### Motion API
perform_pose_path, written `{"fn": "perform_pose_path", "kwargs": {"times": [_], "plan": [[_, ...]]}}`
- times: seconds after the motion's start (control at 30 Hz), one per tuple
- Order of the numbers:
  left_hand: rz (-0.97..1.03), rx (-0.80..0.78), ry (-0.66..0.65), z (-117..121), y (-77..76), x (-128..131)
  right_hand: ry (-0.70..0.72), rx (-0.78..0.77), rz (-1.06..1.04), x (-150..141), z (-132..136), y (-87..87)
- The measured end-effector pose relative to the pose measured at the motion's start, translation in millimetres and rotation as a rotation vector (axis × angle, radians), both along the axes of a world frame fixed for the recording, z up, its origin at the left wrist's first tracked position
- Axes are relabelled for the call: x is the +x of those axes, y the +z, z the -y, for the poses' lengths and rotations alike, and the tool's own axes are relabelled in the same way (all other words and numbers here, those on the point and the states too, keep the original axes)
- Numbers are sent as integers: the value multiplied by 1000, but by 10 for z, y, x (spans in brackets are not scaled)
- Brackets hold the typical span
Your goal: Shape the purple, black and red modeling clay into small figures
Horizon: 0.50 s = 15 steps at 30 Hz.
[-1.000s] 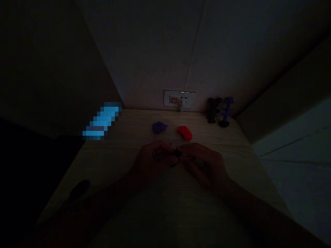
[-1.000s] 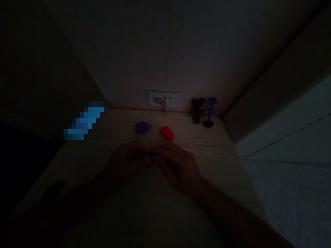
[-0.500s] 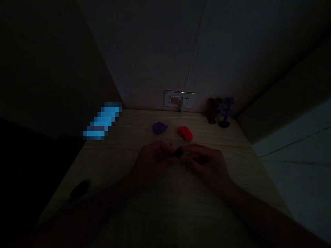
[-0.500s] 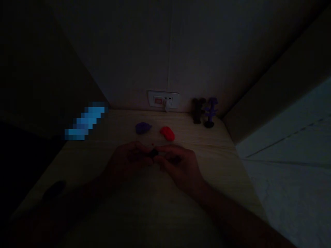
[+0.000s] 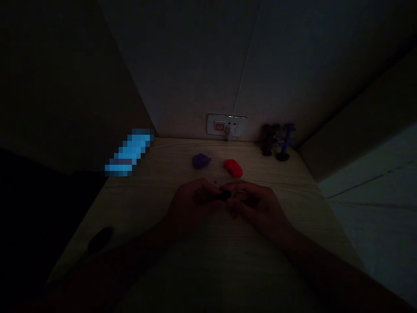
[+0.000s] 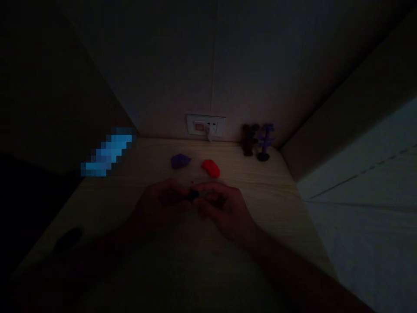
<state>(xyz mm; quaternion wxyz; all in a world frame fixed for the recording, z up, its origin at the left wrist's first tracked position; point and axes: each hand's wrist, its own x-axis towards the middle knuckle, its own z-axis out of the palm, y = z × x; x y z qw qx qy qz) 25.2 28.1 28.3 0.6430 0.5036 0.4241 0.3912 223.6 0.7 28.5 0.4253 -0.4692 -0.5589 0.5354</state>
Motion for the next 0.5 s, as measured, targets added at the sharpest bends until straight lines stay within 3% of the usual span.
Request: {"fn": "perform_pose_path", "kwargs": {"times": [0.07,0.27,0.5], "plan": [[7,-1,1,0,8,1,-12,72,34,-1,5,5],[41,-22,2,-15,1,1,-139,712,375,6,65,78],[74,-79,-24,-20,6,1,-118,839,498,41,122,104]]}}
